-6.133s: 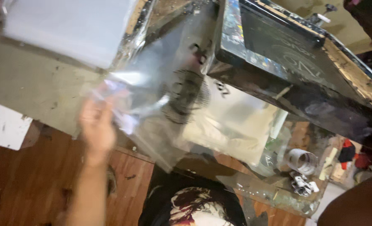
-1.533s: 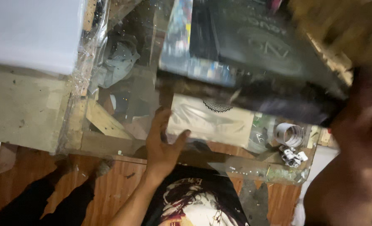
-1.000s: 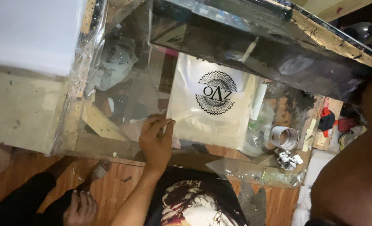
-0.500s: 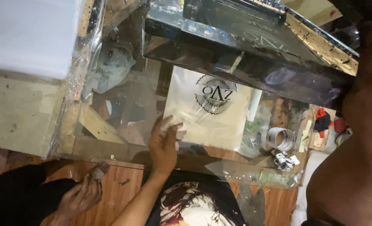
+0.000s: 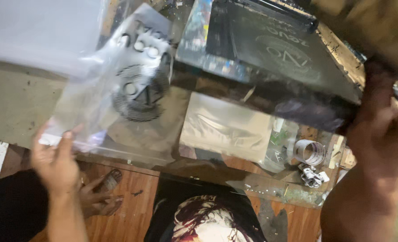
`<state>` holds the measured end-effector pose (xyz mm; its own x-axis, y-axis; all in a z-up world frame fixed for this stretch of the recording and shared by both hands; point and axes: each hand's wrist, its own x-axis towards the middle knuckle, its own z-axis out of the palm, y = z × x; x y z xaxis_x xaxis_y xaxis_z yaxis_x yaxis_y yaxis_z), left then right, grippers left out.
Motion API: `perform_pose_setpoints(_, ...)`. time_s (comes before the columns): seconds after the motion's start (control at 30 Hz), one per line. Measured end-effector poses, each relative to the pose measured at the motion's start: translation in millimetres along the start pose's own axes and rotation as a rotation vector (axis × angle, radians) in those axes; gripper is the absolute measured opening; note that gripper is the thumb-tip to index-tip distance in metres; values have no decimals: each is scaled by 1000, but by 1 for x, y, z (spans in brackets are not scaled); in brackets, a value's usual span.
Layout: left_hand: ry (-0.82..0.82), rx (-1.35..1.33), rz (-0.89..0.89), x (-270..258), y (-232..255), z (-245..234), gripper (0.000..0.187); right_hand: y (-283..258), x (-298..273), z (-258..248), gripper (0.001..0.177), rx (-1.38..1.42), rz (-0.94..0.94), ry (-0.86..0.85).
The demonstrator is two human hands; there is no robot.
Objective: The person performs screen printing on white tote bags using a squeegee to pull ink through a screen frame. They repeatedly place a bag under the screen, apply the ink, lift the screen to reveal the printed logo, and move the finished bag aside to repeat the process.
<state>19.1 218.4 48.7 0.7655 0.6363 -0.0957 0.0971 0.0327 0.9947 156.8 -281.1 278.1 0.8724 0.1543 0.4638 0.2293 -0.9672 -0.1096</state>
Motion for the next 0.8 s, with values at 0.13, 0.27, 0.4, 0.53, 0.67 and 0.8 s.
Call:
perform_pose_setpoints(0.13,91,166,18,2,-20,-47,45,-29,-15,6,25,258,-160,166)
perform_pose_setpoints(0.27,259,782,171,-43,39,1,93,-33,-35,11,44,84,-221,232)
perform_pose_setpoints(0.4,4,548,261,-112,53,84,79,-39,-59,32,24,152,-223,245)
perform_pose_setpoints(0.53,-506,-288,-496,-170,45,153,35,-41,-86,47,32,196,-152,54)
perform_pose_setpoints(0.67,-380,-414,-743,-169,21,167,23,-36,-98,64,41,208,-70,-271)
perform_pose_setpoints(0.8,-261,-501,-900,-183,-60,160,30,-22,-120,110,67,118,-57,-504)
